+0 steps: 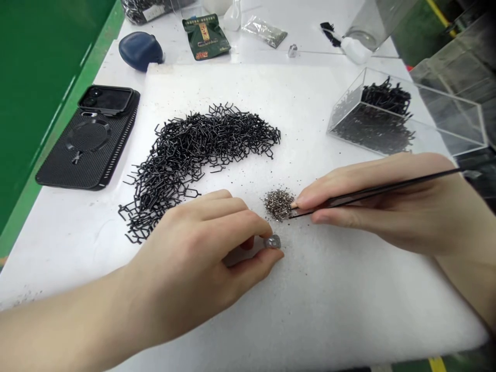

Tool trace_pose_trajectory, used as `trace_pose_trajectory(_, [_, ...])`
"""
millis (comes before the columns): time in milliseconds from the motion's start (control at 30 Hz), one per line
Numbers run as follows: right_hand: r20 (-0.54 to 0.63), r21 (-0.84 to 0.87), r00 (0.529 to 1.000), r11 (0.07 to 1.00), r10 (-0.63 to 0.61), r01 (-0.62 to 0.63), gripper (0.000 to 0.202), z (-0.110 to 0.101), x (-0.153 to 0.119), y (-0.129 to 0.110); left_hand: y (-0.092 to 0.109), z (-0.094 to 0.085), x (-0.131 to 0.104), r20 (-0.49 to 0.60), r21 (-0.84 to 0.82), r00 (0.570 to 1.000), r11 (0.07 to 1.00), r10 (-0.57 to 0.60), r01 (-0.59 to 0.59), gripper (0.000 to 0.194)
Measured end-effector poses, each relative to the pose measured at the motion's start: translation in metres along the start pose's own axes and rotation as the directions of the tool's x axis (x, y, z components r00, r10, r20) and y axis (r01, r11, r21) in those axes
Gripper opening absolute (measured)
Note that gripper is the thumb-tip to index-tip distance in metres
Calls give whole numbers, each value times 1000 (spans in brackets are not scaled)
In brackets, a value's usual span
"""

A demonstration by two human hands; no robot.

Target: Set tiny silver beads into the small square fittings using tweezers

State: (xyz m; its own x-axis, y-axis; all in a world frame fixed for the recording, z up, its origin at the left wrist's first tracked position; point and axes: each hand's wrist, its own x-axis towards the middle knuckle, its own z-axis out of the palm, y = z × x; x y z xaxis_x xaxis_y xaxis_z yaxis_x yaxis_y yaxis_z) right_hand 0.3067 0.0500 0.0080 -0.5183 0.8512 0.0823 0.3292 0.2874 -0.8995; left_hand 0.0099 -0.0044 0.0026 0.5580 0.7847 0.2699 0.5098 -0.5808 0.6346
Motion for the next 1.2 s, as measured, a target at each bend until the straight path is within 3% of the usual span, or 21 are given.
trace_pose_trajectory(333, [56, -2, 998, 999, -34, 34, 18, 1, -2, 2, -4, 9, 0, -74, -7, 996, 999, 47, -47, 18])
trace_pose_trajectory(433, [53, 15, 998, 999, -32, 32, 23, 0, -1, 1, -1, 6, 1, -32, 2, 999, 1000, 12, -12, 17])
trace_pose_trajectory(533, [36, 13, 999, 1000, -18, 17, 20, 0, -1, 1, 1, 3, 3, 11, 17, 1000, 1000, -18, 18, 16])
trace_pose_trajectory(767, [-108, -3, 993, 999, -38, 38, 26, 5, -10, 0, 1, 2, 2, -38, 5, 999, 1000, -1, 1, 18])
trace_pose_trajectory(967, [-1, 39, 999, 998, -52, 52, 23, 14, -15, -8, 7, -1, 3, -30, 25, 999, 1000, -13, 14, 18])
trace_pose_trajectory(1200, [33, -1, 996, 997, -78, 78, 23, 16, -15, -8, 1, 9, 5, -36, 18, 999, 1000, -4, 5, 23])
